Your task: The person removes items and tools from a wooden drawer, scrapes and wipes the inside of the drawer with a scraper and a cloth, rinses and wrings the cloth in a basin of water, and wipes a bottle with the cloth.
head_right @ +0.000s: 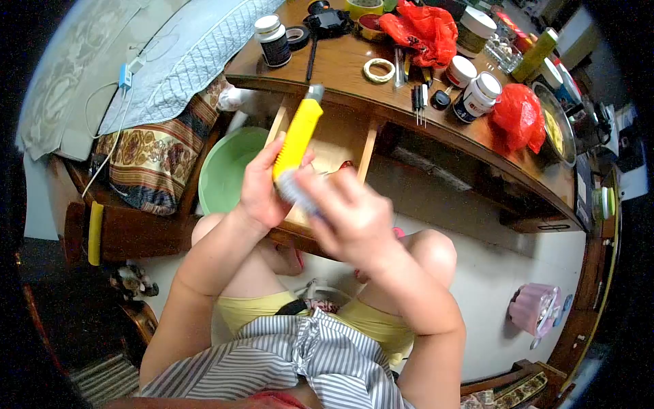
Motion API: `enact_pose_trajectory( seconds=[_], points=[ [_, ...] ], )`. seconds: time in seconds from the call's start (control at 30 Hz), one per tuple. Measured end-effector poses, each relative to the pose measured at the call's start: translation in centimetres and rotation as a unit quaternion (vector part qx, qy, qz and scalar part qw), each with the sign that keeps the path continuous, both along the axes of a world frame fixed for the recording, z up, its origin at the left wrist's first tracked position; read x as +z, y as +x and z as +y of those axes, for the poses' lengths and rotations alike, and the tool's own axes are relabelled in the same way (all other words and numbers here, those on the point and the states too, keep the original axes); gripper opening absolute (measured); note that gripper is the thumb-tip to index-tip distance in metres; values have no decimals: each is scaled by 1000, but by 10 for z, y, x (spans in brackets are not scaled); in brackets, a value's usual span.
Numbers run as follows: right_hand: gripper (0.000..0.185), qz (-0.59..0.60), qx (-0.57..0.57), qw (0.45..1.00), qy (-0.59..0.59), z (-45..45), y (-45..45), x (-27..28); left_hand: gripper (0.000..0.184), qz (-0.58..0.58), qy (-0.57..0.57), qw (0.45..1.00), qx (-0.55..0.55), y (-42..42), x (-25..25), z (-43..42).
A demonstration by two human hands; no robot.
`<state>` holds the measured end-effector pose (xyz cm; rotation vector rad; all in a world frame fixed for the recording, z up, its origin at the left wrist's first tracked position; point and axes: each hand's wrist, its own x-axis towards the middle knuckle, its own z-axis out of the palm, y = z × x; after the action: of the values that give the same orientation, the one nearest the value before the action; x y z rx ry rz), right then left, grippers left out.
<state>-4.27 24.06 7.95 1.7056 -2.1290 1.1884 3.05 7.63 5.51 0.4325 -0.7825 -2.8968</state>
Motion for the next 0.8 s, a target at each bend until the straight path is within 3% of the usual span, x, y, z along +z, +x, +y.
enact_pose_trajectory(
  seconds=[0.1,0.2,0.4,0.57,0.63,0.7,0.8],
  points=[
    [46,-58,-99,988,-107,2,-25,10,49,-8,-122,992,3,2,0,5],
    [45,-69,-109,986,-109,3,-31,9,59,-11,-308,951,30,4,12,14],
    [51,-7,-125,989,-80,-7,-24,1,72,3,-402,912,75,6,16,27],
    [50,65,-17,998,-19,-18,22,-12,78,-6,-311,948,72,3,4,15],
    [44,120,-76,987,-71,-21,-6,-11,80,-36,-295,949,106,1,21,28],
    [47,46,-154,985,-64,-17,-26,-1,82,-16,-285,958,23,11,13,21],
    [48,32,-52,997,-38,-17,5,-7,81,-24,-185,980,73,2,14,23]
  ],
)
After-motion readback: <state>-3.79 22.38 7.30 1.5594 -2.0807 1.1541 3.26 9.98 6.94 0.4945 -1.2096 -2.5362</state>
